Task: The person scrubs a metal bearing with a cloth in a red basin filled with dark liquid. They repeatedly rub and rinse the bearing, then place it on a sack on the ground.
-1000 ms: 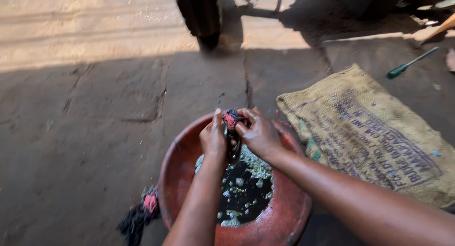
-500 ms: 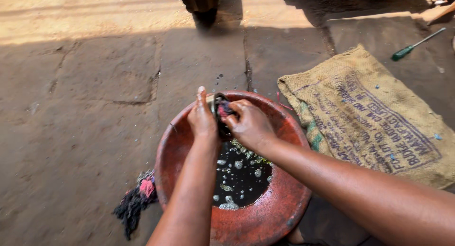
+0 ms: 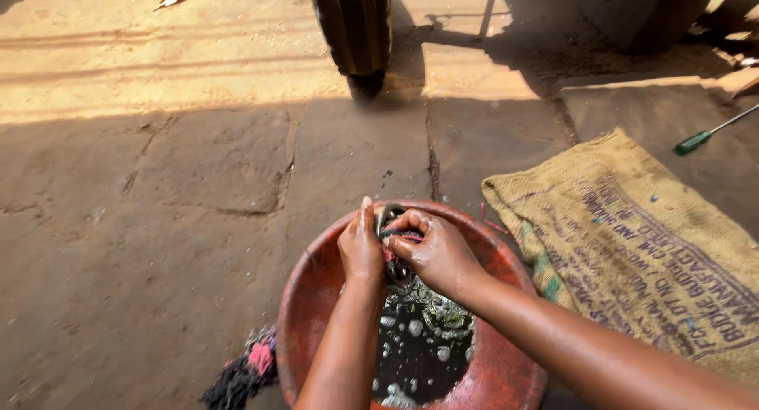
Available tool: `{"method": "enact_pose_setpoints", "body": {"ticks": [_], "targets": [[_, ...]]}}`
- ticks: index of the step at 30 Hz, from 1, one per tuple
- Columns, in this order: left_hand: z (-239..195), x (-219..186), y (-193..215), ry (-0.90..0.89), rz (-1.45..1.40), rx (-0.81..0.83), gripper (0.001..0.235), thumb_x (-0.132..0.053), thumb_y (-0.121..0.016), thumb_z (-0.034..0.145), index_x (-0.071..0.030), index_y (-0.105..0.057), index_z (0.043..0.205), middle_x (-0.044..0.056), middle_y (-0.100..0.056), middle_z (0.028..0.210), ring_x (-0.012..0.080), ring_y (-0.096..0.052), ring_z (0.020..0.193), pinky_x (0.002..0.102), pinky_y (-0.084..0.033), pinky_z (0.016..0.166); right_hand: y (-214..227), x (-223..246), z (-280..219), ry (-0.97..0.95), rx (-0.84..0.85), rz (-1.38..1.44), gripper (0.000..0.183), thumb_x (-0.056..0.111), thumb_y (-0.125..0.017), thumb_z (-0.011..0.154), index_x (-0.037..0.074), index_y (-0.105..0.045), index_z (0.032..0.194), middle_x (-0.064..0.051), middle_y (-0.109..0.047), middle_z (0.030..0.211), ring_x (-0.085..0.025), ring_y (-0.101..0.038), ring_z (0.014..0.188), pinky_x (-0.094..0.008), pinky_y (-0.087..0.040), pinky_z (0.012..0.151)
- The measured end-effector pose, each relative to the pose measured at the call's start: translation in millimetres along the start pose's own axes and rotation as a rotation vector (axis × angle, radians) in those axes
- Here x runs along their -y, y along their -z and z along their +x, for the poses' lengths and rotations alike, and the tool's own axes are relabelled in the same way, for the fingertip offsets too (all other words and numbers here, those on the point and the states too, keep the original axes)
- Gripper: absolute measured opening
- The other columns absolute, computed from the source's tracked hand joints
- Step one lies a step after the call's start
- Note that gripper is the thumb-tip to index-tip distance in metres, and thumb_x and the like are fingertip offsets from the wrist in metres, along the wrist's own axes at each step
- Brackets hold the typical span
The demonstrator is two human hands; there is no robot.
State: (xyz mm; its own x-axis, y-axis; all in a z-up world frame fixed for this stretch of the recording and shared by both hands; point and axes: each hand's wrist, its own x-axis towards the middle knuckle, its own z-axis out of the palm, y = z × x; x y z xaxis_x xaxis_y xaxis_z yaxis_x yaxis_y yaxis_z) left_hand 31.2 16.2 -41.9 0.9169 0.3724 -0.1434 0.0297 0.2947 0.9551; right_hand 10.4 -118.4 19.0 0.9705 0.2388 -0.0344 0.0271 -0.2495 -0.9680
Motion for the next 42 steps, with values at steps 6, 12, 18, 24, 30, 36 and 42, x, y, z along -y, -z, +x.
{"method": "enact_pose_setpoints", "body": {"ticks": [6,12,18,24,30,36,42], "targets": [[2,9,6,0.095,0.004,0.076,0.043,-0.04,-0.067,0.097,0.0,-0.07,0.081,0.004,-0.061,0.066,0.0142,-0.05,0.056,0.031,-0.039,0.05,-5,-5,3,-0.011,0.037,-0.059,0.013,0.011,-0.074,0.086,0.002,-0.07,0.094,-0.004,-0.074,0.084,-0.008,-0.064,0.077,-0.027,-0.054,0.072],[-10,7,-2,0.064,0.072,0.091,0.041,-0.043,-0.062,0.097,-0.008,-0.073,0.078,-0.001,-0.062,0.066,0.0079,-0.051,0.058,0.026,-0.042,0.05,4,-7,-1,0.007,-0.108,-0.072,0.02,0.021,-0.075,0.085,0.004,-0.067,0.095,-0.005,-0.074,0.083,-0.011,-0.067,0.076,-0.03,-0.055,0.072],[-22,6,-5,0.275,-0.096,0.178,0.039,-0.037,-0.065,0.098,-0.003,-0.061,0.079,0.004,-0.054,0.06,0.0157,-0.047,0.045,0.031,-0.037,0.04,9,8,-14,-0.064,-0.19,-0.254,0.022,0.026,-0.075,0.085,0.008,-0.072,0.096,-0.004,-0.075,0.082,-0.014,-0.071,0.074,-0.032,-0.055,0.072],[-15,0,4,0.153,-0.285,0.171,0.028,-0.027,-0.059,0.1,-0.005,-0.077,0.099,0.001,-0.074,0.079,0.0077,-0.063,0.059,0.024,-0.051,0.054,7,8,-11,0.181,-0.066,-0.343,0.015,0.019,-0.077,0.086,0.006,-0.075,0.094,-0.006,-0.073,0.079,-0.012,-0.068,0.074,-0.029,-0.053,0.069],[-22,-25,-6,0.291,-0.199,0.214,0.036,-0.038,-0.065,0.099,-0.005,-0.073,0.088,0.004,-0.063,0.063,0.0131,-0.052,0.044,0.028,-0.041,0.04,22,-7,24,-0.246,-0.141,0.0,0.012,0.019,-0.071,0.092,0.008,-0.069,0.099,-0.004,-0.072,0.077,-0.013,-0.063,0.064,-0.034,-0.053,0.057],[-16,-21,-16,0.138,-0.21,0.276,0.045,-0.045,-0.063,0.098,-0.007,-0.066,0.074,0.005,-0.061,0.061,0.0141,-0.053,0.044,0.029,-0.041,0.041,15,-9,13,0.189,-0.347,-0.408,0.024,0.026,-0.072,0.088,0.009,-0.069,0.106,-0.01,-0.075,0.091,-0.025,-0.074,0.084,-0.039,-0.057,0.075],[-12,-32,-8,0.218,-0.381,0.271,0.05,-0.051,-0.063,0.095,-0.002,-0.073,0.089,0.007,-0.071,0.072,0.0172,-0.066,0.058,0.03,-0.054,0.053,1,7,-15,0.418,-0.183,-0.454,0.033,0.019,-0.071,0.091,0.004,-0.068,0.121,-0.019,-0.07,0.114,-0.031,-0.069,0.104,-0.041,-0.053,0.092]]}}
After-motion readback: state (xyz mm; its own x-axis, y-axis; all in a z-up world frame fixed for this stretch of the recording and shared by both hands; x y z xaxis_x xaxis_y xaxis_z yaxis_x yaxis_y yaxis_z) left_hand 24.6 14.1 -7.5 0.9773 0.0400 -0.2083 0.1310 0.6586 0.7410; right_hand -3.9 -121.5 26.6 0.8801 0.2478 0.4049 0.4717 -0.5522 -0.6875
